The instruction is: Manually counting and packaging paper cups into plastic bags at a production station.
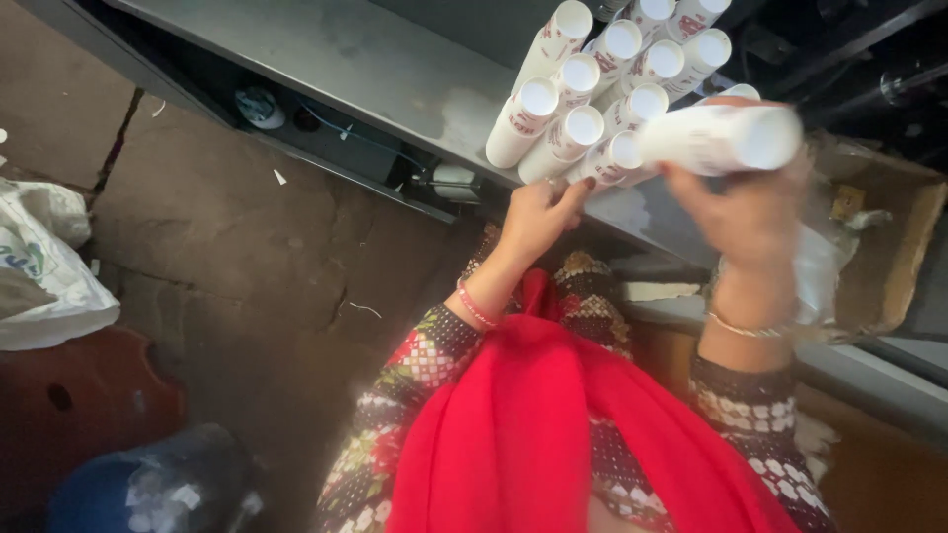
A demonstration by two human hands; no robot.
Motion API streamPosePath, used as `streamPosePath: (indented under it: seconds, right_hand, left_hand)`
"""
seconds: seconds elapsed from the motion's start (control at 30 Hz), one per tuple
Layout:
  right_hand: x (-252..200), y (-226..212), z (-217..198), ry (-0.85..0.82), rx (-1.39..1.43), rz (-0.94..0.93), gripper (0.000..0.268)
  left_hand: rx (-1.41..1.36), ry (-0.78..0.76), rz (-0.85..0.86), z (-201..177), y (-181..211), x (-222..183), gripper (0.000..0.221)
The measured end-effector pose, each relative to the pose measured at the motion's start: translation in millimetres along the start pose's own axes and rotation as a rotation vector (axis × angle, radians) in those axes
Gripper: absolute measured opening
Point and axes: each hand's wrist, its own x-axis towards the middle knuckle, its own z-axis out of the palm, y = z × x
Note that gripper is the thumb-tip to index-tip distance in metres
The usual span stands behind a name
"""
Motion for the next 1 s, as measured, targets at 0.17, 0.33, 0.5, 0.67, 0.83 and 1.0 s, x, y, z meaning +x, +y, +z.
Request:
streamPosePath:
  seconds: [0.17,0.33,0.5,0.67,0.83,1.0]
  right_hand:
    - [-44.7,21.7,-43.1,0.272,0.122,0.112,0.054]
    - [-82.7,128.6,5.4,0.215,-0.357,0.462,0.056]
    - [-86.8,130.8,-5.2,0.035,-0.507,0.513,0.056]
    - [-61.9,45.9,-26.0,0.152,-0.215,0.476,0.036]
    - [-25.9,47.3,44.1,-0.172,-0.031,0.406,0.046]
    - [-50.6,91.1,112.5,-0.244,-0.121,0.420,0.057]
  left_hand:
    - [-0.078,-0.066,-0.085,-19.9,-5.7,-19.1,0.042]
    - [-0.064,-0.065,-0.156,-21.5,-12.7,-15.9,0.037]
    - [0.150,0.024,0.079,-27.9,12.2,-23.3,0.024]
    - [0.270,0.214,0.449,-21.8,18.4,-28.8,0.019]
    - [0.294,0.240,0.437,-2.3,15.3,-24.7,0.026]
    - [0.330,0.220,0.392,8.3,-1.7,-20.6,0.043]
